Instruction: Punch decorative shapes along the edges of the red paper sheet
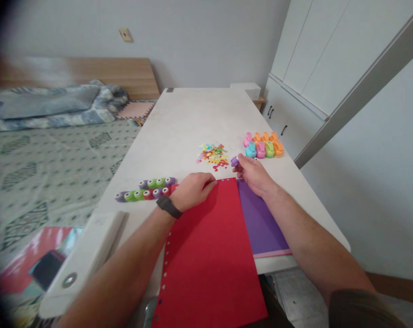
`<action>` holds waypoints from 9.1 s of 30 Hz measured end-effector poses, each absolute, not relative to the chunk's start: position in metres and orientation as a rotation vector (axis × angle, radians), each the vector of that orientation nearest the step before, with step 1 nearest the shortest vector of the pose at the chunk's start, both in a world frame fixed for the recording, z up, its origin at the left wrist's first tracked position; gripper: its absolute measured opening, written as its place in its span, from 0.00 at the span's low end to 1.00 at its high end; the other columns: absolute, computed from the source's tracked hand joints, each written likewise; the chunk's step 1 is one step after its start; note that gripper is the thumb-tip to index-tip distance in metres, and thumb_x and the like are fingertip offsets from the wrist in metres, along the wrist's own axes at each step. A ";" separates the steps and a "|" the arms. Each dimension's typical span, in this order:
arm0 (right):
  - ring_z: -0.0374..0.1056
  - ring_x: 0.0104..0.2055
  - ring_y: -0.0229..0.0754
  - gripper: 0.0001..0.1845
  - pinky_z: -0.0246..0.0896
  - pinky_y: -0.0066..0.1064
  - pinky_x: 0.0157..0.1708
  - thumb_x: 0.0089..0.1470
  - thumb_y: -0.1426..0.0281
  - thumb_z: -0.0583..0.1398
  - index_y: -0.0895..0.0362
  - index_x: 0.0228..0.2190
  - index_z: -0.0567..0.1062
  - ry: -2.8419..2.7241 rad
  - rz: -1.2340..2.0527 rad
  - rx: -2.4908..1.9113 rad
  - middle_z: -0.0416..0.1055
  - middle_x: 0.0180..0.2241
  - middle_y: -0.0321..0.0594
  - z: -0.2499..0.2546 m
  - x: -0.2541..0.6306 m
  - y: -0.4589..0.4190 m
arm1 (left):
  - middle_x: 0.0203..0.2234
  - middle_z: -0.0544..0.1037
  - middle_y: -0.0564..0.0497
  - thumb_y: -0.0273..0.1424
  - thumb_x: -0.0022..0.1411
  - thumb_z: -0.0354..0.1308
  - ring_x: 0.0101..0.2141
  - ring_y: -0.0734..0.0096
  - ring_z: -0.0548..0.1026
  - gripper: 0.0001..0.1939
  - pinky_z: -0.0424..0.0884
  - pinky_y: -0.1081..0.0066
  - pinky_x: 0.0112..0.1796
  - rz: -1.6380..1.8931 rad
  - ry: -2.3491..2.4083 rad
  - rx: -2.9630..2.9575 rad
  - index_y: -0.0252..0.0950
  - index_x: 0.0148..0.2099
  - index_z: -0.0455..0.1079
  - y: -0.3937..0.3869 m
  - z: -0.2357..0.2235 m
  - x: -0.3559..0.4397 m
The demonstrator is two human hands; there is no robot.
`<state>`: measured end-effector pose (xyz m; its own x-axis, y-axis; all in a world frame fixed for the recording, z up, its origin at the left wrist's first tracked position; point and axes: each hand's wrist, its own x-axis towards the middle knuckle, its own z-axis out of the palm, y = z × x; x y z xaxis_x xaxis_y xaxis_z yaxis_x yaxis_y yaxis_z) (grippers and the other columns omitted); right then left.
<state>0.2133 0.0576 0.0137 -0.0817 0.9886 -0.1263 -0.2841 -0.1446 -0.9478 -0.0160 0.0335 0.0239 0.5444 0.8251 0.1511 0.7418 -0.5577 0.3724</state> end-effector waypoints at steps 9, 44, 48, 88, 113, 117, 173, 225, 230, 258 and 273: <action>0.71 0.31 0.38 0.20 0.61 0.26 0.24 0.56 0.51 0.66 0.55 0.33 0.76 -0.925 1.514 -1.082 0.78 0.33 0.41 0.014 0.214 0.057 | 0.36 0.82 0.45 0.36 0.72 0.51 0.37 0.63 0.79 0.14 0.70 0.68 0.39 0.455 1.307 2.512 0.36 0.41 0.76 0.034 0.023 -0.017; 0.69 0.34 0.38 0.21 0.62 0.27 0.26 0.51 0.55 0.71 0.53 0.42 0.78 -1.180 1.327 -1.155 0.76 0.38 0.39 0.005 0.220 0.054 | 0.36 0.83 0.45 0.36 0.72 0.51 0.37 0.64 0.79 0.14 0.70 0.68 0.39 0.501 1.317 2.487 0.36 0.41 0.76 0.035 0.021 -0.019; 0.70 0.34 0.39 0.21 0.62 0.28 0.26 0.51 0.55 0.71 0.53 0.43 0.78 -1.216 1.325 -1.156 0.76 0.37 0.39 0.005 0.221 0.053 | 0.36 0.83 0.46 0.36 0.72 0.51 0.37 0.65 0.79 0.14 0.70 0.69 0.39 0.498 1.323 2.485 0.36 0.41 0.76 0.035 0.022 -0.020; 0.70 0.32 0.38 0.14 0.59 0.27 0.26 0.46 0.71 0.67 0.57 0.38 0.77 -0.923 1.552 -1.051 0.76 0.35 0.40 0.022 0.215 0.052 | 0.36 0.78 0.43 0.33 0.75 0.45 0.39 0.59 0.77 0.17 0.71 0.62 0.43 0.311 1.386 2.794 0.35 0.43 0.74 0.020 0.021 -0.010; 0.70 0.32 0.37 0.16 0.56 0.26 0.26 0.45 0.71 0.65 0.58 0.39 0.75 -0.943 1.456 -1.049 0.75 0.35 0.39 0.026 0.215 0.050 | 0.36 0.76 0.45 0.26 0.72 0.50 0.39 0.60 0.74 0.09 0.68 0.61 0.42 0.337 1.302 2.909 0.35 0.42 0.72 0.014 0.017 0.005; 0.69 0.32 0.37 0.16 0.57 0.27 0.27 0.46 0.70 0.66 0.58 0.40 0.75 -0.974 1.448 -1.037 0.74 0.35 0.39 0.028 0.214 0.048 | 0.36 0.77 0.45 0.26 0.72 0.50 0.39 0.60 0.74 0.09 0.67 0.61 0.42 0.343 1.304 2.917 0.35 0.43 0.72 0.015 0.015 0.005; 0.61 0.29 0.31 0.43 0.58 0.24 0.28 0.58 0.65 0.66 0.51 0.69 0.55 -2.125 1.998 -0.725 0.67 0.36 0.34 0.050 0.151 -0.032 | 0.39 0.76 0.44 0.29 0.70 0.55 0.40 0.60 0.74 0.06 0.69 0.62 0.40 0.197 1.218 2.897 0.36 0.43 0.73 0.019 0.013 0.009; 0.70 0.29 0.39 0.10 0.58 0.26 0.23 0.62 0.65 0.58 0.58 0.36 0.76 -0.839 1.535 -1.054 0.78 0.32 0.44 0.033 0.213 0.046 | 0.37 0.79 0.45 0.37 0.74 0.49 0.39 0.64 0.76 0.14 0.71 0.66 0.43 0.601 1.272 2.523 0.37 0.44 0.75 0.018 0.015 -0.014; 0.69 0.28 0.39 0.12 0.57 0.26 0.22 0.65 0.66 0.54 0.57 0.35 0.75 -0.791 1.565 -1.078 0.79 0.31 0.45 0.036 0.213 0.047 | 0.37 0.79 0.46 0.37 0.74 0.50 0.39 0.64 0.77 0.14 0.71 0.66 0.44 0.602 1.288 2.498 0.37 0.44 0.75 0.014 0.014 -0.018; 0.67 0.30 0.36 0.12 0.56 0.25 0.20 0.53 0.59 0.68 0.55 0.32 0.76 -0.960 1.313 -1.183 0.76 0.34 0.39 0.014 0.218 0.055 | 0.38 0.79 0.45 0.36 0.73 0.50 0.40 0.63 0.77 0.14 0.72 0.65 0.45 0.547 1.317 2.501 0.38 0.44 0.76 0.011 0.009 -0.020; 0.69 0.35 0.35 0.16 0.65 0.26 0.34 0.47 0.62 0.73 0.56 0.37 0.81 -1.140 1.273 -1.156 0.75 0.35 0.37 0.003 0.222 0.057 | 0.38 0.79 0.45 0.37 0.74 0.49 0.40 0.63 0.77 0.15 0.72 0.65 0.45 0.530 1.302 2.507 0.37 0.45 0.76 0.010 0.010 -0.019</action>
